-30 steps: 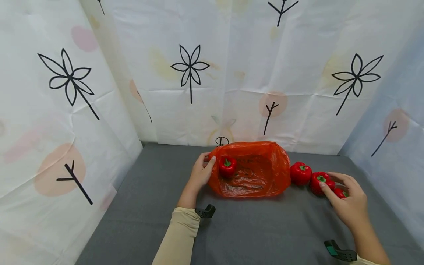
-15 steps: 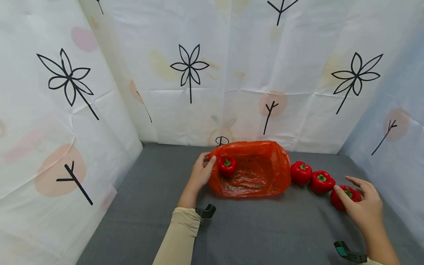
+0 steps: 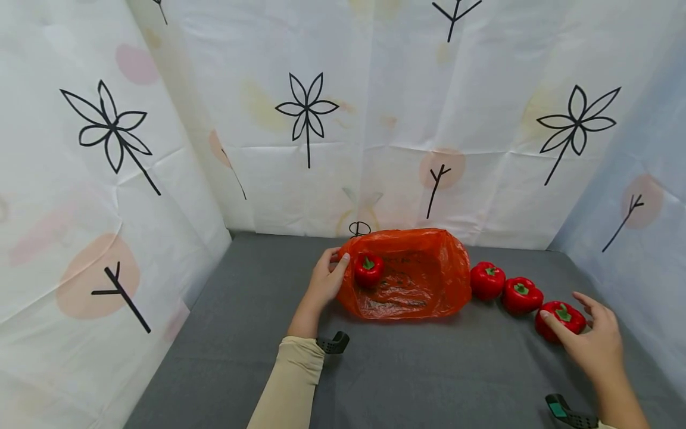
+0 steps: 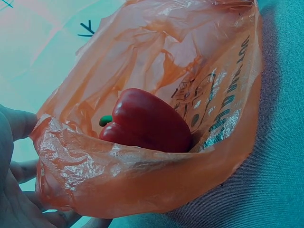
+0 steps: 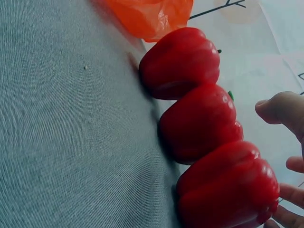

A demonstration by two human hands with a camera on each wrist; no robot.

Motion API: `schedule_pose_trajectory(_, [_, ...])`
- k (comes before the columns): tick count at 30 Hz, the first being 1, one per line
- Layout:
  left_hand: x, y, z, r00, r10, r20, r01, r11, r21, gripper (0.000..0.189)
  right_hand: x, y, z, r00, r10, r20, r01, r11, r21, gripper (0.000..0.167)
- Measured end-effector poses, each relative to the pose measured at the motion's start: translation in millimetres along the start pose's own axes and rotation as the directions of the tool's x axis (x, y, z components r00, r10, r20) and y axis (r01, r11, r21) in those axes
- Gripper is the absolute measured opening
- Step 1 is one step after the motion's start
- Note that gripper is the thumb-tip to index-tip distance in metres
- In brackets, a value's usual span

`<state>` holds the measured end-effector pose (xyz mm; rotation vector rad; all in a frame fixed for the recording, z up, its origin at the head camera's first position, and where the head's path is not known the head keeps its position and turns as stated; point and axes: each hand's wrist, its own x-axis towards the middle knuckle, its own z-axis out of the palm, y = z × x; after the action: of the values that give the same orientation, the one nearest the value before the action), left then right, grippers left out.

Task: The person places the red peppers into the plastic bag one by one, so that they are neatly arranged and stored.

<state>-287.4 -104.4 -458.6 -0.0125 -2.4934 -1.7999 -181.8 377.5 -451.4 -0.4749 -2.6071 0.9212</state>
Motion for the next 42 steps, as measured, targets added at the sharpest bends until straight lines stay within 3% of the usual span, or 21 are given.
schedule_pose_trajectory(5, [-0.9, 0.0, 0.0, 1.0, 0.001, -0.002, -0.001, 1.0, 0.0, 0.052, 1.0, 6, 1, 1.0, 0.018, 0.008, -0.018, 1.0, 0.012, 0.086])
schedule_pose_trajectory(13, [-1.6, -1.1, 0.2, 1.0, 0.015, 0.0, -0.015, 1.0, 0.005, 0.052, 4.3, 15, 3, 0.99, 0.121, 0.076, -0.124, 0.991, 0.045, 0.099])
schedule_pose_trajectory(25, [-1.5, -3.0, 1.2, 1.0, 0.01, -0.003, -0.01, 1.0, 0.006, 0.053, 8.7, 19, 7, 0.945, 0.28, 0.166, -0.294, 0.953, 0.067, 0.104])
schedule_pose_trajectory(42, [-0.4, -3.8, 1.3, 1.0, 0.031, 0.003, -0.031, 0.999, 0.009, 0.054, 6.2, 20, 9, 0.94, 0.297, 0.166, -0.305, 0.952, 0.023, 0.1])
